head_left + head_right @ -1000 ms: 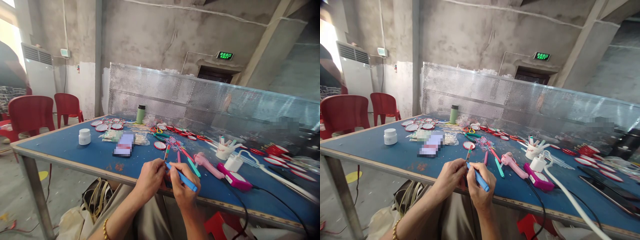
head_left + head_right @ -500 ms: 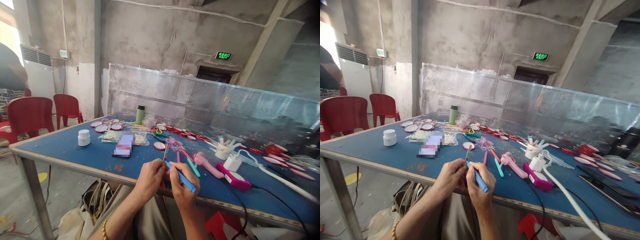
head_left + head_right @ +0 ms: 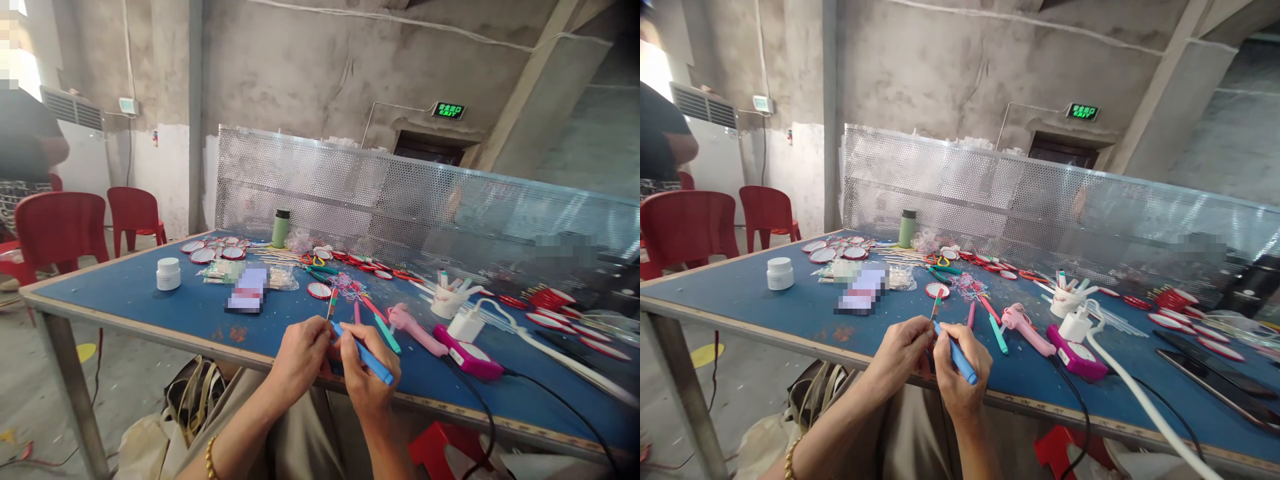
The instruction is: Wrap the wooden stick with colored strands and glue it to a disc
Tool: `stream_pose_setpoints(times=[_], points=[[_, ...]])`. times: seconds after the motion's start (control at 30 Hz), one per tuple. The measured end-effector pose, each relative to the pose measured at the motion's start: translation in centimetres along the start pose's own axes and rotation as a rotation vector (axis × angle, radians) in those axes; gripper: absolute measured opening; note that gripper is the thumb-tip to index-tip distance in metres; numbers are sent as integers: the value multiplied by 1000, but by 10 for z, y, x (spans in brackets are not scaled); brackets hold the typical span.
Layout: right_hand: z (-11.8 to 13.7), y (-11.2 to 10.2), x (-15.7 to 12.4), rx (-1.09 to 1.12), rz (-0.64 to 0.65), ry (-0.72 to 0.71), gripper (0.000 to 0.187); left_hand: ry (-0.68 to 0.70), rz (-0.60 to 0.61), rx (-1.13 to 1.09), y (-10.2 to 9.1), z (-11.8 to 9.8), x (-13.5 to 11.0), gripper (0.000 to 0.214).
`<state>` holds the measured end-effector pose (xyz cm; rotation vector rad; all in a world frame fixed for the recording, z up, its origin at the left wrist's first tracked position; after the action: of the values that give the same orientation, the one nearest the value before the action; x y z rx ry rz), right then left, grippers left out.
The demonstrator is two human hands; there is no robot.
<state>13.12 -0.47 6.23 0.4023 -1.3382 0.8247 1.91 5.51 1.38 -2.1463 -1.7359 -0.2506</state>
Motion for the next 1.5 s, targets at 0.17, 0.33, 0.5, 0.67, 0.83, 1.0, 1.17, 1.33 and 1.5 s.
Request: stream_pose_setpoints(times=[0.17,0.33,0.5,0.67,0.83,1.0,1.17,1.33,1.5], points=[[0,1,-1,3,14,-11,14,5,-6,40,-1,-1,2,23],[-1,0,0,-14,5,-13,14,31,-34,90,-3,-3,2,22],[-2,1,0,-5,19,-6,14,20,-18,45,-1,-1,1,23],[-7,-3,-2,35,-18,59,14,-19,23,-59,2,1,-1,22],[-5,-6,-1,13,-31,82,15,-40,21,-90,2,1,-2,23],[0,-7,3,10,-21,62,15,-44,22,-96,3,3,0,23],[2,-6,3,0,-13,45,15,-34,21,-70,3,5,0,22],[2,-4,4,14,1,40,15,-36,13,-37,2,2,0,22],[3,-3,4,-5,20,22,16,-35,7,-20,1,0,0,22]])
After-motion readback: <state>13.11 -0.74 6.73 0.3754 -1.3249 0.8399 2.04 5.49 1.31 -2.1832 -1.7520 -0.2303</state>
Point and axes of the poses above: each hand's wrist, its own x-axis towards the middle knuckle, its own y-axis out of the palm, z = x × y, the point moved 8 cm from there along x, towards the middle knuckle, and after that the axes turned 1 degree about -x, right-handed, at the moved point
